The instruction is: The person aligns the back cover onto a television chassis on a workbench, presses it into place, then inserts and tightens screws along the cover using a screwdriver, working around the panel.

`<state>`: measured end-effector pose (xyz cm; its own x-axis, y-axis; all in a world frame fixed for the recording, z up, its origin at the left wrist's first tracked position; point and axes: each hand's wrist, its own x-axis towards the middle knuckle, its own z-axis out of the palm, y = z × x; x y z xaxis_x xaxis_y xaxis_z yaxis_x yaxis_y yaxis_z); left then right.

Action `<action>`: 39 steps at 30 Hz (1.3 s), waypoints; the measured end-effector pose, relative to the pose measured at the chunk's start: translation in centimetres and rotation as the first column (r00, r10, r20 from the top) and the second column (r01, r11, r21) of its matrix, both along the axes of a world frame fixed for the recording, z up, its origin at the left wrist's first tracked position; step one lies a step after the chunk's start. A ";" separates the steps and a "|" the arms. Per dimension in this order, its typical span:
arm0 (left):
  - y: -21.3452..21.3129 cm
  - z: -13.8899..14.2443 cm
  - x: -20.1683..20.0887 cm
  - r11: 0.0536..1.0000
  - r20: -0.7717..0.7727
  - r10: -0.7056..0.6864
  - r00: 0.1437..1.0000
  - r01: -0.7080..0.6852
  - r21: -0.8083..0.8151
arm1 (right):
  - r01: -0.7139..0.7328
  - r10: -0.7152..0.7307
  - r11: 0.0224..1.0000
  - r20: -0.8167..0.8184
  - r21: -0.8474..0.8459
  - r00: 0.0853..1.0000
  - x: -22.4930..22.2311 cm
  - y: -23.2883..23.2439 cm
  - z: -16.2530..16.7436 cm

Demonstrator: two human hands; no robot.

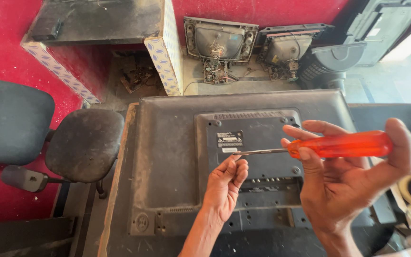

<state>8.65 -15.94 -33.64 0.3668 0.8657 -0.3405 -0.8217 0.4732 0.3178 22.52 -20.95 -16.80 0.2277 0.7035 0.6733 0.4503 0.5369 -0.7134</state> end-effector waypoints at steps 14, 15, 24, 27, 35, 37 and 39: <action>3.9 -4.9 -2.0 0.941 -0.704 0.283 0.652 -0.047 0.335 | 0.081 -0.075 0.981 0.042 -0.178 0.996 -2.7 11.0 -4.5; 3.7 -5.8 -2.0 0.930 -0.701 0.303 0.646 -0.040 0.366 | 0.125 -0.113 0.961 0.063 -0.246 0.992 -3.1 11.2 -4.4; 1.3 -11.9 0.2 0.899 -0.732 0.356 0.580 0.001 0.438 | 0.101 -0.164 0.883 -0.101 -0.457 0.981 -2.7 13.9 -7.2; 0.6 -13.2 0.0 0.900 -0.656 0.312 0.688 0.008 0.436 | 0.063 -0.152 0.860 -0.137 -0.507 0.979 -1.3 13.8 -8.3; 0.1 -15.5 -0.9 0.854 -0.673 0.144 0.726 0.252 0.455 | 0.018 -0.109 0.853 -0.143 -0.522 0.984 -0.4 14.0 -9.1; 0.0 -15.4 -0.8 0.862 -0.672 0.087 0.736 0.283 0.421 | 0.033 -0.104 0.872 -0.118 -0.488 0.988 -1.1 14.2 -9.1; 0.0 -15.3 -0.7 0.856 -0.674 0.141 0.725 0.252 0.451 | 0.036 -0.088 0.896 -0.097 -0.443 0.991 -1.9 14.5 -9.0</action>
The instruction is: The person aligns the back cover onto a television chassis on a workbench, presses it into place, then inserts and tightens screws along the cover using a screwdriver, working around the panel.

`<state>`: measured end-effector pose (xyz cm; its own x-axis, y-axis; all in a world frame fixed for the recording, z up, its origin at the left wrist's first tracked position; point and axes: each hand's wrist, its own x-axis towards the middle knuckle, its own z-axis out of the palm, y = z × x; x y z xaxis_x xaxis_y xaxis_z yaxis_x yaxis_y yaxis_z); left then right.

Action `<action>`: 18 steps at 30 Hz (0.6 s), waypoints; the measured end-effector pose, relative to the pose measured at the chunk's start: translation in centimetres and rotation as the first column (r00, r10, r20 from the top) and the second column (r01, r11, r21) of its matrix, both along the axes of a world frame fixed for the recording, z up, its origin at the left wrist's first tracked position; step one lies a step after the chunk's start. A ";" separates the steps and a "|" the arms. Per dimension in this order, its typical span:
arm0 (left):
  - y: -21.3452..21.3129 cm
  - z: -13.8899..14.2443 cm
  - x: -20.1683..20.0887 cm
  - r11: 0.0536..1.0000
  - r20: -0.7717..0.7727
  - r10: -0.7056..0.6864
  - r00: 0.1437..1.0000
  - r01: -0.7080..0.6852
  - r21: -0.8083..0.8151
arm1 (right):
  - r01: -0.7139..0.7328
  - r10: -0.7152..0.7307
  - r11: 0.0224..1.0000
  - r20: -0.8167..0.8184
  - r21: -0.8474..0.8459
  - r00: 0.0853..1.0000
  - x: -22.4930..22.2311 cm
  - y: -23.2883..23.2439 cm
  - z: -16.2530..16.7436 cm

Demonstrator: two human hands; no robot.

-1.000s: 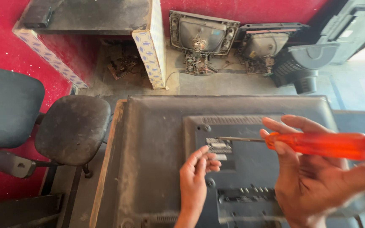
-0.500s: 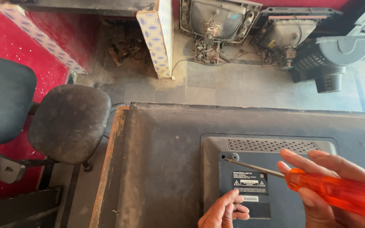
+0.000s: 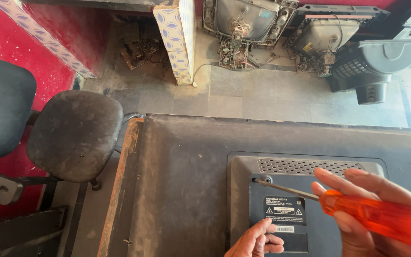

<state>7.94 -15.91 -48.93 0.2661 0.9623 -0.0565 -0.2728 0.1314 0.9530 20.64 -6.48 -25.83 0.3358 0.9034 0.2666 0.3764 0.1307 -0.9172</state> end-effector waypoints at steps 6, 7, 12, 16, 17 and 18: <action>0.2 0.5 0.2 0.997 -0.044 0.077 0.996 -0.076 0.029 | 0.155 -0.154 0.988 0.025 -0.014 0.988 -3.2 0.1 0.1; 0.1 0.7 0.2 0.995 -0.067 0.099 0.993 -0.097 0.034 | 0.201 -0.200 0.979 0.016 -0.039 0.980 -3.8 0.2 0.3; 0.3 1.9 1.0 0.976 -0.078 0.215 0.974 -0.217 -0.016 | 0.122 -0.148 0.987 -0.280 -0.106 0.948 -4.7 1.7 3.3; 0.8 3.1 1.3 0.948 -0.060 0.316 0.947 -0.317 -0.009 | 0.068 -0.186 0.973 -0.573 -0.221 0.798 -4.2 1.8 5.8; 1.0 3.4 1.3 0.947 -0.087 0.320 0.944 -0.320 0.009 | 0.076 -0.146 0.983 -0.474 -0.164 0.868 -4.3 1.8 5.8; 1.2 3.7 1.2 0.946 -0.114 0.324 0.939 -0.323 0.027 | 0.060 -0.060 0.998 -0.097 0.004 0.994 -5.0 1.7 5.0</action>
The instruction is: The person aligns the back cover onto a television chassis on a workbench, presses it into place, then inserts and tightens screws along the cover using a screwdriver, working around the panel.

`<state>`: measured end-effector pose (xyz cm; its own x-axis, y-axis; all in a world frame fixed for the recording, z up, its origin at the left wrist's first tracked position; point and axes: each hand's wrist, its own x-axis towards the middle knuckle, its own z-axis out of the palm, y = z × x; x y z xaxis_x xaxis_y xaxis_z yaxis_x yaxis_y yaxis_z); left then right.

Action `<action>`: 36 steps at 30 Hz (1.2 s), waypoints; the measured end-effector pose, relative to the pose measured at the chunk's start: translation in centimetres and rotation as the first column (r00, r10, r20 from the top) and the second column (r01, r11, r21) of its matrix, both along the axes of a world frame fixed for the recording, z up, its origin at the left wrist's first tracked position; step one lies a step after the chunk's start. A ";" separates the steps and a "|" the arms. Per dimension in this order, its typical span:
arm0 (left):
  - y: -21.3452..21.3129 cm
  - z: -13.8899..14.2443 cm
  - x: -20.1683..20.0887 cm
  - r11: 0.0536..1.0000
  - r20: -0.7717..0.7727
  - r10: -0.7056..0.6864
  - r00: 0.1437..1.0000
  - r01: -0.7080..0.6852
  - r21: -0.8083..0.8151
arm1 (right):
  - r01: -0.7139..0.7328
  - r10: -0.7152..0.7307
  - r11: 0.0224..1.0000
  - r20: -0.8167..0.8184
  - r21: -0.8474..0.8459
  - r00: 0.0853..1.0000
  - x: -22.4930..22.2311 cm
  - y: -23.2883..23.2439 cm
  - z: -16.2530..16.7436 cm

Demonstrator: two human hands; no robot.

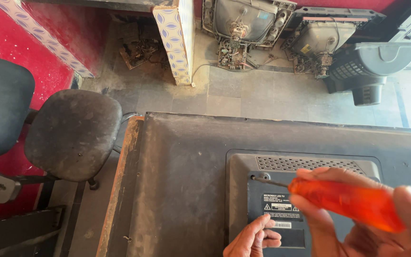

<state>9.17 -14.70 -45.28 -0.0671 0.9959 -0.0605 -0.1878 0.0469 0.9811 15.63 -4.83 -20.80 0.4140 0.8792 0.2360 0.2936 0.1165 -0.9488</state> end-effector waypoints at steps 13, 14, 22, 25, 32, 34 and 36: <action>0.9 2.0 0.1 0.998 0.008 0.057 0.998 -0.057 0.010 | -0.213 0.185 0.977 0.405 0.025 0.895 1.6 -0.4 -0.8; 0.9 2.1 0.0 0.998 0.000 0.057 0.998 -0.057 0.005 | -0.255 0.214 0.964 0.352 0.074 0.911 1.6 -0.2 -0.9; 1.2 2.9 -0.2 0.999 0.005 0.022 1.000 -0.022 -0.040 | -0.192 0.200 0.980 0.409 -0.059 0.890 2.2 0.3 -0.2; 1.2 3.1 -0.2 0.999 -0.019 0.049 0.999 -0.049 0.012 | -0.055 0.101 0.994 0.571 -0.098 0.815 1.8 0.1 0.0; 1.3 3.4 -0.2 0.995 -0.013 0.065 0.998 -0.064 0.077 | -0.285 0.229 0.950 0.336 0.126 0.914 2.0 0.8 0.1; 1.2 3.4 -0.2 0.996 -0.026 0.073 0.997 -0.072 0.058 | -0.209 0.109 0.969 0.535 0.131 0.838 1.5 0.7 0.3; 1.1 3.3 -0.1 0.994 -0.018 0.071 0.997 -0.069 0.082 | -0.182 0.090 0.975 0.530 0.124 0.843 0.8 0.6 0.6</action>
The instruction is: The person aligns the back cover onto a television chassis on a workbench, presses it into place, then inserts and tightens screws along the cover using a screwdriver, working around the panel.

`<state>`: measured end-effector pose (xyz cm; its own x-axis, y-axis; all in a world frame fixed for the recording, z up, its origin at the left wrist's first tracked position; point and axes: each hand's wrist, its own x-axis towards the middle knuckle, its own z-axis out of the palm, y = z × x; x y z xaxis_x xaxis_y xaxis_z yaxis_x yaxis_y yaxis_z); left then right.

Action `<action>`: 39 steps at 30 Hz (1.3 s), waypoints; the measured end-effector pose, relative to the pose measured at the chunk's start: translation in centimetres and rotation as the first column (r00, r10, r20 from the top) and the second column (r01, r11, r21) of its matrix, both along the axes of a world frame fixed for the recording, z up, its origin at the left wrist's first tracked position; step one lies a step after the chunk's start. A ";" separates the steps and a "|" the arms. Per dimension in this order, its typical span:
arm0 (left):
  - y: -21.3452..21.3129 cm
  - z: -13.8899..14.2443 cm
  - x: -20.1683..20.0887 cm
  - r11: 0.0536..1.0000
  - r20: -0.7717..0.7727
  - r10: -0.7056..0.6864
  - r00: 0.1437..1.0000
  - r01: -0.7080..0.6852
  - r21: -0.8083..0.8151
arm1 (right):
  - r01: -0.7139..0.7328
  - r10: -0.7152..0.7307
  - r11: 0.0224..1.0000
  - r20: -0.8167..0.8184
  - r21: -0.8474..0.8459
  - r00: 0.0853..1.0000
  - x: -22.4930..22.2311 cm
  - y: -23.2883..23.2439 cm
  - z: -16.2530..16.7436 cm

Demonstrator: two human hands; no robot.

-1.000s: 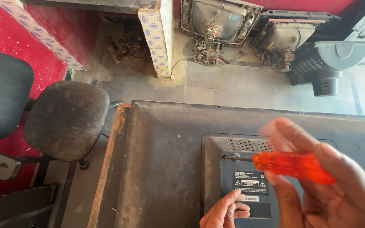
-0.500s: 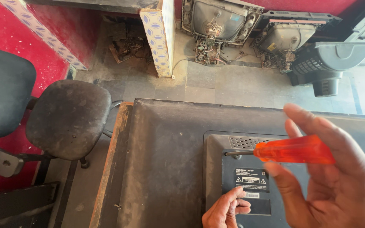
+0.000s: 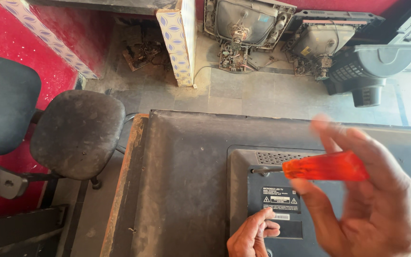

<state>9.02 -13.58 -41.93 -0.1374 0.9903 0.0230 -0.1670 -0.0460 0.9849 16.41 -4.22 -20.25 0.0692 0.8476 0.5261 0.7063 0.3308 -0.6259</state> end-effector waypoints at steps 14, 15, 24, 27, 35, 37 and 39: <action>-0.1 0.3 0.2 0.998 0.075 0.024 0.997 -0.028 0.050 | 0.043 -0.054 0.993 0.101 0.108 0.993 -1.3 0.2 0.5; 0.0 0.6 0.0 0.998 0.029 0.014 0.999 -0.015 0.054 | 0.034 -0.043 0.994 0.089 0.100 0.995 -1.2 0.2 0.4; 0.8 2.7 -1.0 0.999 -0.046 -0.051 0.998 0.052 0.017 | -0.070 0.072 0.997 -0.091 0.024 0.993 -1.7 0.3 0.6; 0.8 2.9 -1.0 0.998 -0.061 -0.056 0.997 0.057 0.008 | -0.030 0.026 0.997 0.053 0.078 0.998 -1.7 0.3 0.7; 1.0 3.0 -0.7 0.999 -0.065 -0.015 0.998 0.018 0.040 | -0.048 0.049 0.997 -0.012 0.063 0.999 -1.6 0.4 0.2; 0.9 2.9 -0.7 0.999 -0.064 -0.011 0.998 0.014 0.042 | 0.008 -0.023 0.995 0.142 0.100 0.990 -1.5 0.4 0.2; 0.9 2.9 -0.6 0.999 -0.073 -0.017 0.997 0.020 0.043 | -0.104 0.106 0.994 -0.058 0.029 0.993 -1.4 0.3 0.2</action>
